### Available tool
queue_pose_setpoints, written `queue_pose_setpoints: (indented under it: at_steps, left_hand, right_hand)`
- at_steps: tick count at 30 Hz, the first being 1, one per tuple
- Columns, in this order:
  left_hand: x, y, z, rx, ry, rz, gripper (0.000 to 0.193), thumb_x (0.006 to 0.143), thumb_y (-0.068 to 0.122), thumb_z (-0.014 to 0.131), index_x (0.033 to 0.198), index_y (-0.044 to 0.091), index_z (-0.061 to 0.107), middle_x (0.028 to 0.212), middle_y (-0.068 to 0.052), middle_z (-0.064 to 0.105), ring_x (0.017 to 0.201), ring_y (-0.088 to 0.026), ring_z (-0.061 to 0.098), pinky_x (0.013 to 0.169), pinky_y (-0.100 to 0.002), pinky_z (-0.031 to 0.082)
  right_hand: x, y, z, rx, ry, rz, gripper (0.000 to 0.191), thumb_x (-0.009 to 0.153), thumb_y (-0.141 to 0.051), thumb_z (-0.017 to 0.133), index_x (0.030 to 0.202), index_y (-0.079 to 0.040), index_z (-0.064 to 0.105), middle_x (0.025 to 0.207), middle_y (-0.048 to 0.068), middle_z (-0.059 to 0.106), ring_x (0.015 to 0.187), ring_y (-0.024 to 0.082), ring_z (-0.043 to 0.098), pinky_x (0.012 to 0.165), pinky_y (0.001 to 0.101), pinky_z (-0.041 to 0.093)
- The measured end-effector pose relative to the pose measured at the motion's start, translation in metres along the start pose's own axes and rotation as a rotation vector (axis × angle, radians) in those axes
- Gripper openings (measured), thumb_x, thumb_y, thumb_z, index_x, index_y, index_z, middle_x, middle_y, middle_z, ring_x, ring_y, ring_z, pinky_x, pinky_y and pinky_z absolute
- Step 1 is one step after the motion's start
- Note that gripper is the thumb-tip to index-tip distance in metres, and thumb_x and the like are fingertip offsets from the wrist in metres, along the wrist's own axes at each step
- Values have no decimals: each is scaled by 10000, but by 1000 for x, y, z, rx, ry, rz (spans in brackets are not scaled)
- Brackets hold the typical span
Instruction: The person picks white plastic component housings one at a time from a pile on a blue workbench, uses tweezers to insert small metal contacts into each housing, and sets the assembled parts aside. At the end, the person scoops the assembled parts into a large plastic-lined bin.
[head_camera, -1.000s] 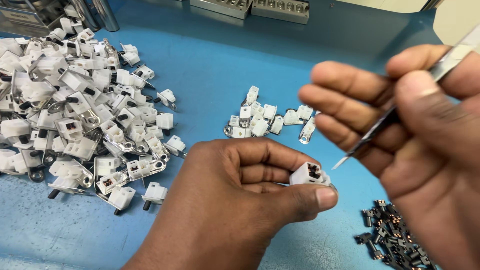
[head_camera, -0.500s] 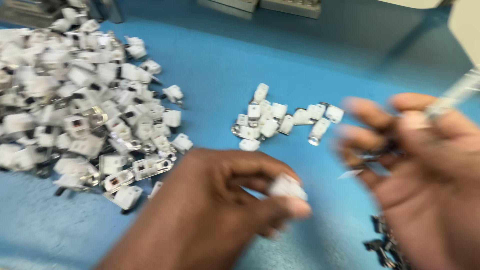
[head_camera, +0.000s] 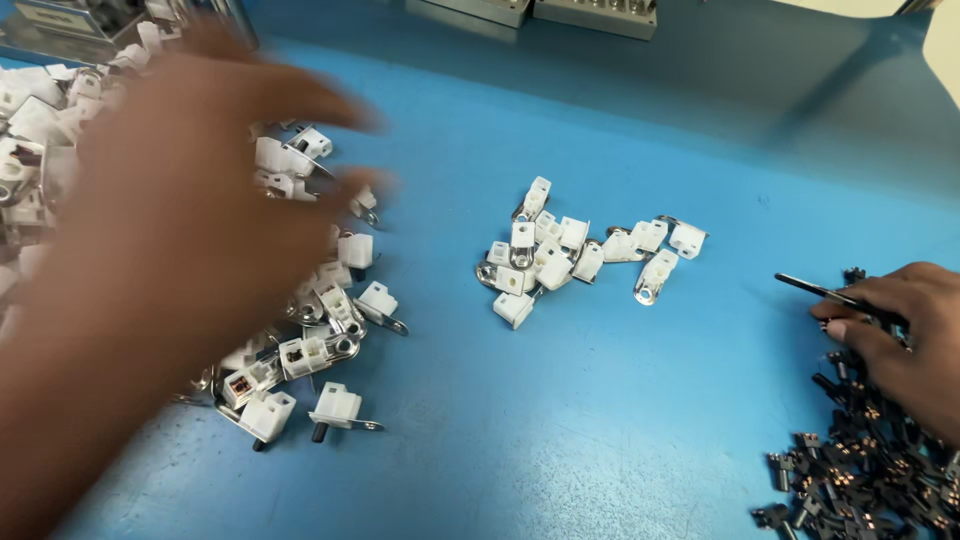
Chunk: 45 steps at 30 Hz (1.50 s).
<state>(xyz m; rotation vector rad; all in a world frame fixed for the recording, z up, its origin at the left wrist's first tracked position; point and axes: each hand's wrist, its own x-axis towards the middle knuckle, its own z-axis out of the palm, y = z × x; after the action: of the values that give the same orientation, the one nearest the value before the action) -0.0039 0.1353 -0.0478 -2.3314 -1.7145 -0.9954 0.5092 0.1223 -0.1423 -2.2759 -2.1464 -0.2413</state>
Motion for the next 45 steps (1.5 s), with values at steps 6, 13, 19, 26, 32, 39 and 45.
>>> queue_pose_setpoints:
  at_steps: [6,13,19,26,32,39,45]
  left_hand:
    - [25,144,116,-105,-372,164,343,800,435,833,912,113,802,1183,-127,653,1190,-305,577,992,-454,454]
    - [30,149,121,-208,-318,154,164,771,89,794,927,112,751,1055,-108,698,1088,-279,610,952,-413,435]
    - [-3,137,62,-728,-496,-260,229,873,232,767,1052,111,690,1079,-30,727,899,-216,725,787,-417,535]
    - [-27,135,19,-1119,-743,-575,302,811,283,828,1015,61,826,870,-64,813,811,-136,698,740,-318,599]
    - [-35,126,13,-1223,-691,-638,308,818,273,827,1032,55,870,823,-75,816,786,-128,692,726,-302,599]
    - [-37,129,8,-1266,-678,-680,303,805,265,858,1017,51,888,803,-39,815,743,-91,690,697,-275,606]
    - [-30,132,-1,-863,-698,-730,353,720,355,906,1016,162,893,586,7,666,556,-91,511,511,-288,464]
  right_hand:
    - [-29,-79,-70,114,-175,352,216,1029,-258,654,1181,-171,781,912,169,740,716,274,727,713,429,590]
    - [-65,-168,-120,197,-340,298,294,934,-350,715,1198,-242,785,1069,-35,751,765,218,684,716,354,587]
    - [-64,-146,-104,197,-106,-51,284,861,-402,720,1084,-246,801,1011,-42,783,783,221,708,724,363,555]
    - [-58,-161,-133,1254,-18,286,256,943,-178,770,1136,-11,764,958,178,806,462,100,467,385,271,375]
    - [-83,-179,-128,1128,181,-29,219,935,-128,784,1114,-5,759,946,136,796,540,24,586,401,191,427]
    - [-88,-186,-143,817,221,-335,177,990,-197,693,1032,-63,801,1083,101,768,836,99,734,658,237,562]
    - [-55,-166,-155,1699,-3,18,209,1053,-185,504,1181,-48,598,1253,279,689,1164,344,709,942,476,540]
